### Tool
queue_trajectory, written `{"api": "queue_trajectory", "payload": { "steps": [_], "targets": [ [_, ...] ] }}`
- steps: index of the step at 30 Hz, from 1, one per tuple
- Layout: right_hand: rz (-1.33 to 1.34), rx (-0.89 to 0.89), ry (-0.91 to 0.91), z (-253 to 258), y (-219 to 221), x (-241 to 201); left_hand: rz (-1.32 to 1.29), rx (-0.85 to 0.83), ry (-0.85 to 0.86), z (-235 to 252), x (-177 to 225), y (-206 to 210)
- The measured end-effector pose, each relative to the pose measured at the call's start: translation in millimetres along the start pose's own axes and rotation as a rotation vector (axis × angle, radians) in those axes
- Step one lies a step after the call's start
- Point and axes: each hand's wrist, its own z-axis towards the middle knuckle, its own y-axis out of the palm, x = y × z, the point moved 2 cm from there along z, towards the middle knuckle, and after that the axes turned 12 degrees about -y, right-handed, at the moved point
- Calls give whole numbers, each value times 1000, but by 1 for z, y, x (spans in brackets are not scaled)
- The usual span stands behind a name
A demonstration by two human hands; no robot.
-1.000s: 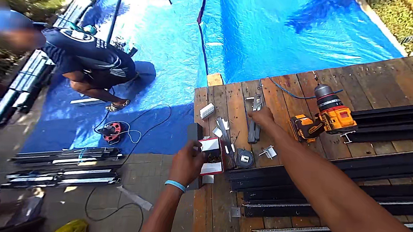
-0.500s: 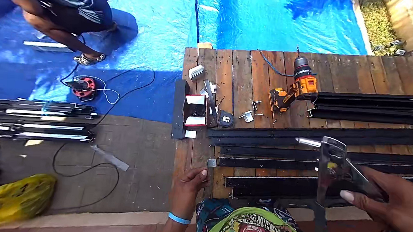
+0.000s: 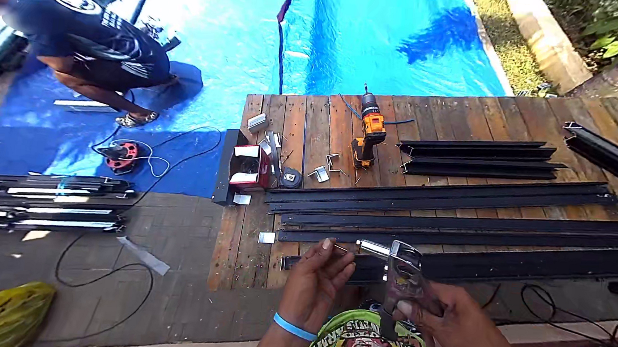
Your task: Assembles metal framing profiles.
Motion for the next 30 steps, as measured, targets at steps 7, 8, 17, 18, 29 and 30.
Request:
{"api": "queue_trajectory", "payload": {
  "steps": [7, 8, 17, 18, 29, 30],
  "targets": [
    [19, 34, -111, -12, 15, 14, -130, -93, 67, -37, -10, 33],
    [28, 32, -127, -13, 16, 16, -133, -102, 71, -40, -12, 31],
    [133, -68, -95, -17, 31, 23, -110, -39, 58, -42, -9, 14],
    [158, -115, -68, -16, 31, 23, -80, -46, 54, -41, -7, 11],
    [96, -528, 319, 30, 81, 32, 199, 1, -327, -11, 33, -76],
    [119, -493, 344, 36, 96, 40, 256, 11, -353, -4, 37, -92]
  ]
}}
